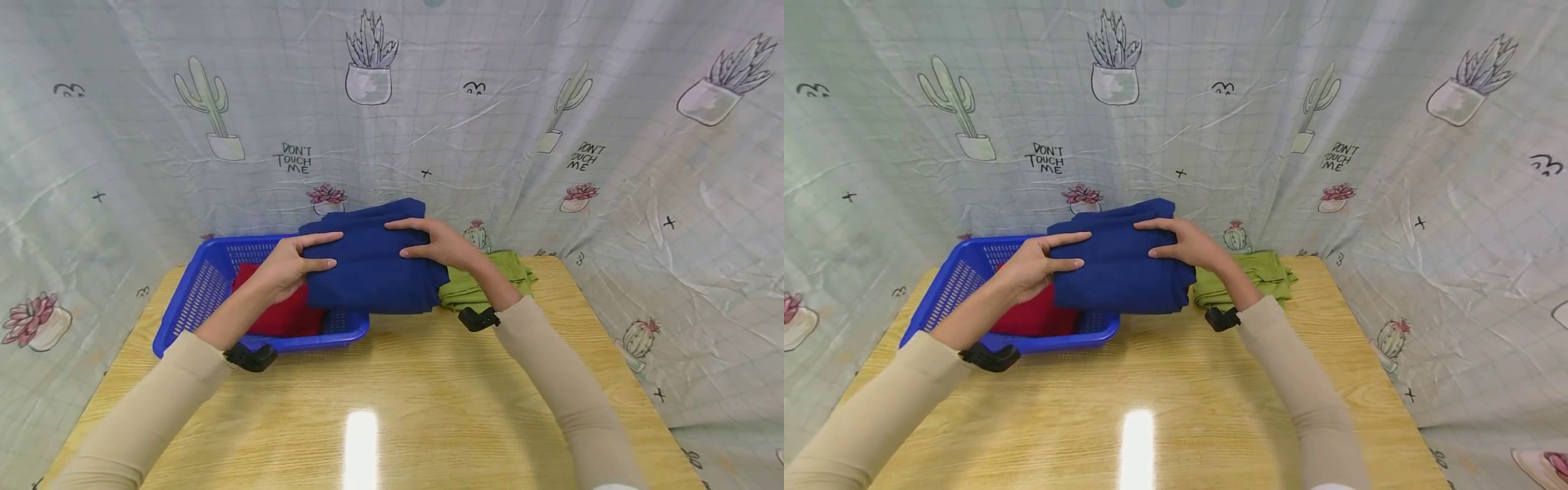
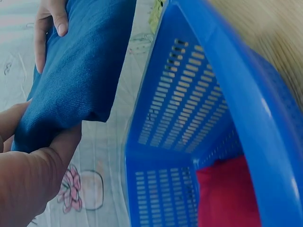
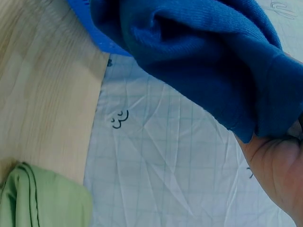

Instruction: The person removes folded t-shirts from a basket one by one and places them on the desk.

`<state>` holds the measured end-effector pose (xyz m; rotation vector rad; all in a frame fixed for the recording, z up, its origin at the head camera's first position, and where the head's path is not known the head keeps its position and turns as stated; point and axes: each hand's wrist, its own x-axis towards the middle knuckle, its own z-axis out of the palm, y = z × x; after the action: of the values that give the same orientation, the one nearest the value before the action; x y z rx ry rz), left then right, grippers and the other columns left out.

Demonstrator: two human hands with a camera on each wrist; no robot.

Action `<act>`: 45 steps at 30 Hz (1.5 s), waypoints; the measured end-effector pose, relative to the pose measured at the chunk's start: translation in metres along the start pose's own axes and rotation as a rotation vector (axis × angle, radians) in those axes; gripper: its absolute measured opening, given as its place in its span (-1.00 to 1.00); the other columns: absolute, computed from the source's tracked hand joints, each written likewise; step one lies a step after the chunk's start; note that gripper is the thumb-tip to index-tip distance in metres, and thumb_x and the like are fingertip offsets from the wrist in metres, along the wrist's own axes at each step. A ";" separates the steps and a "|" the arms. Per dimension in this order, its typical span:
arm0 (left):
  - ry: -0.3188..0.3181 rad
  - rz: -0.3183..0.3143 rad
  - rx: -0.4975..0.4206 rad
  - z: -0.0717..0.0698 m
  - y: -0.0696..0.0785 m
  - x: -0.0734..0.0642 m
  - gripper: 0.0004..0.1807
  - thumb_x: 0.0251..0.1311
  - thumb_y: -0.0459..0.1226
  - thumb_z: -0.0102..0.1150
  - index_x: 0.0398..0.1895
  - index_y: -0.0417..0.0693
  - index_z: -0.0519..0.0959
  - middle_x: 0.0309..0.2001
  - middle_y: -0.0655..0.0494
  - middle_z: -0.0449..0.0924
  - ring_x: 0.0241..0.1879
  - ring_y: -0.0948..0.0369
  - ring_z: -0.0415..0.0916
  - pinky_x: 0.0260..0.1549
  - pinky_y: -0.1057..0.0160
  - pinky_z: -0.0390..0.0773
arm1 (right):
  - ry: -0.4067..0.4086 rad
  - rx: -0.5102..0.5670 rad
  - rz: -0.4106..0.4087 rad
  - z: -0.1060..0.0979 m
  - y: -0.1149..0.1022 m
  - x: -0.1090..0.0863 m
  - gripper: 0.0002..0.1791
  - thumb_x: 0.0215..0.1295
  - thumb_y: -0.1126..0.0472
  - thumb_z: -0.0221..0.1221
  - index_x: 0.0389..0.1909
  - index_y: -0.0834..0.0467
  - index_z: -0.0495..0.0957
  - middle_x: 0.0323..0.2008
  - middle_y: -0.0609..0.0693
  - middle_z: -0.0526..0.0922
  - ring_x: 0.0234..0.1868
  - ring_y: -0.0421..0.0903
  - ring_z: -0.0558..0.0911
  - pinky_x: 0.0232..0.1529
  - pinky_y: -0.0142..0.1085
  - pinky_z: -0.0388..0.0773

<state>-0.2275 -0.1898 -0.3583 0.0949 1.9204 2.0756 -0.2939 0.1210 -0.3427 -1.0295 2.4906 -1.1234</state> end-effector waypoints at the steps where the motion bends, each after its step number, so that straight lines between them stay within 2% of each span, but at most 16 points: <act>1: -0.004 0.004 0.000 0.002 -0.001 0.000 -0.36 0.30 -0.51 0.26 0.44 -0.01 0.46 0.26 -0.09 0.51 -0.14 0.15 0.74 -0.16 0.13 0.72 | -0.001 0.002 -0.004 -0.001 0.001 -0.002 -0.41 0.42 0.17 0.28 0.45 -0.07 0.44 0.39 0.07 0.45 0.32 0.06 0.50 0.28 -0.01 0.46; 7: -0.025 0.027 0.011 0.014 -0.006 -0.001 -0.38 0.30 -0.50 0.26 0.43 -0.01 0.48 0.42 -0.11 0.34 -0.11 0.13 0.74 -0.14 0.11 0.71 | -0.018 -0.018 -0.008 -0.007 0.007 -0.014 -0.40 0.43 0.17 0.27 0.46 -0.06 0.42 0.39 0.09 0.44 0.34 0.07 0.48 0.29 0.01 0.45; 12: -0.026 0.051 0.076 0.026 -0.009 0.000 -0.39 0.29 -0.48 0.28 0.41 0.02 0.50 0.51 0.06 0.21 -0.25 0.23 0.69 -0.29 0.33 0.66 | -0.014 -0.032 -0.011 -0.012 0.010 -0.026 -0.40 0.43 0.17 0.26 0.46 -0.05 0.42 0.40 0.10 0.43 0.35 0.09 0.47 0.30 0.03 0.44; 13: -0.022 0.057 0.100 0.029 -0.009 0.000 -0.39 0.29 -0.47 0.30 0.40 0.03 0.51 0.52 0.09 0.19 -0.37 0.27 0.63 -0.38 0.38 0.60 | -0.014 -0.031 -0.011 -0.013 0.011 -0.028 -0.40 0.43 0.18 0.27 0.46 -0.04 0.42 0.40 0.11 0.43 0.35 0.10 0.47 0.30 0.04 0.44; 14: -0.019 0.059 0.114 0.031 -0.010 0.001 -0.40 0.28 -0.46 0.31 0.39 0.05 0.52 0.53 0.11 0.18 -0.42 0.28 0.57 -0.43 0.40 0.53 | -0.012 -0.033 -0.005 -0.014 0.011 -0.031 -0.41 0.43 0.18 0.27 0.46 -0.05 0.43 0.40 0.09 0.42 0.35 0.09 0.47 0.30 0.03 0.44; 17: -0.027 0.058 0.120 0.040 -0.012 0.002 -0.40 0.28 -0.45 0.32 0.38 0.06 0.53 0.54 0.10 0.17 -0.45 0.29 0.55 -0.44 0.42 0.53 | -0.008 -0.037 0.003 -0.017 0.015 -0.039 -0.41 0.43 0.18 0.26 0.46 -0.04 0.43 0.41 0.10 0.42 0.36 0.10 0.46 0.30 0.05 0.44; 19: -0.028 0.059 0.123 0.045 -0.013 0.002 -0.40 0.27 -0.45 0.33 0.37 0.08 0.55 0.54 0.11 0.17 -0.61 0.32 0.37 -0.55 0.43 0.42 | -0.002 -0.050 0.009 -0.019 0.017 -0.046 -0.41 0.43 0.17 0.27 0.46 -0.04 0.43 0.41 0.10 0.42 0.37 0.10 0.45 0.31 0.06 0.43; 20: -0.034 0.062 0.113 0.049 -0.014 0.003 -0.40 0.27 -0.45 0.32 0.37 0.07 0.55 0.54 0.10 0.16 -0.52 0.37 0.45 -0.50 0.44 0.50 | 0.003 -0.060 0.012 -0.020 0.017 -0.048 -0.41 0.42 0.16 0.27 0.45 -0.04 0.43 0.41 0.09 0.42 0.37 0.10 0.44 0.31 0.07 0.43; 21: -0.036 0.067 0.109 0.052 -0.014 0.003 -0.40 0.26 -0.46 0.32 0.37 0.07 0.55 0.54 0.10 0.16 -0.58 0.38 0.39 -0.53 0.45 0.47 | 0.005 -0.065 0.009 -0.021 0.018 -0.051 -0.41 0.43 0.16 0.27 0.45 -0.04 0.43 0.42 0.10 0.41 0.38 0.11 0.44 0.31 0.07 0.42; 24: -0.034 0.088 0.115 0.060 -0.016 0.005 -0.40 0.26 -0.45 0.33 0.36 0.09 0.56 0.55 0.13 0.14 -0.70 0.35 0.08 -0.63 0.42 0.28 | 0.022 -0.078 0.001 -0.026 0.021 -0.061 -0.41 0.42 0.16 0.27 0.45 -0.04 0.44 0.43 0.10 0.39 0.38 0.12 0.43 0.32 0.10 0.41; 26: -0.036 0.101 0.120 0.066 -0.018 0.007 -0.41 0.26 -0.45 0.33 0.35 0.11 0.57 0.55 0.12 0.15 -0.72 0.34 0.08 -0.62 0.40 0.28 | 0.031 -0.089 -0.004 -0.029 0.024 -0.066 -0.41 0.42 0.17 0.27 0.45 -0.04 0.44 0.43 0.10 0.39 0.39 0.13 0.42 0.32 0.11 0.39; 27: -0.036 0.106 0.126 0.069 -0.019 0.008 -0.41 0.26 -0.44 0.34 0.34 0.12 0.58 0.54 0.13 0.16 -0.75 0.27 -0.03 -0.65 0.36 0.20 | 0.034 -0.092 -0.006 -0.030 0.026 -0.069 -0.41 0.42 0.17 0.26 0.45 -0.04 0.44 0.42 0.11 0.39 0.38 0.13 0.42 0.33 0.12 0.38; 31: -0.045 0.146 0.166 0.082 -0.026 0.012 -0.44 0.25 -0.42 0.35 0.31 0.18 0.61 0.50 0.13 0.26 -0.77 0.25 -0.04 -0.66 0.35 0.19 | 0.040 -0.105 -0.001 -0.035 0.034 -0.083 -0.41 0.42 0.18 0.26 0.45 -0.04 0.44 0.40 0.13 0.42 0.37 0.15 0.43 0.31 0.14 0.38; 35: -0.057 0.195 0.197 0.095 -0.039 0.013 -0.45 0.25 -0.41 0.36 0.29 0.20 0.62 0.43 0.11 0.38 -0.79 0.26 -0.04 -0.69 0.33 0.17 | 0.038 -0.140 0.006 -0.039 0.040 -0.098 -0.41 0.42 0.18 0.26 0.45 -0.04 0.44 0.34 0.15 0.48 0.31 0.15 0.49 0.25 0.14 0.45; 40: -0.070 0.227 0.227 0.112 -0.057 0.014 -0.45 0.25 -0.39 0.37 0.29 0.23 0.62 0.44 0.10 0.38 -0.78 0.27 -0.02 -0.72 0.32 0.16 | 0.024 -0.195 -0.004 -0.042 0.049 -0.118 -0.41 0.41 0.17 0.27 0.44 -0.03 0.45 0.31 0.14 0.52 0.25 0.13 0.56 0.18 0.10 0.51; 45: -0.090 0.253 0.278 0.130 -0.071 0.018 -0.47 0.27 -0.31 0.38 0.26 0.37 0.63 0.35 0.18 0.47 -0.76 0.25 -0.04 -0.73 0.30 0.14 | 0.028 -0.206 0.024 -0.046 0.057 -0.142 -0.41 0.41 0.18 0.28 0.44 -0.03 0.45 0.34 0.14 0.48 0.26 0.13 0.55 0.16 0.09 0.52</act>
<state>-0.1980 -0.0559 -0.4180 0.5084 2.2247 1.8962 -0.2402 0.2693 -0.3640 -1.0388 2.6778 -0.8946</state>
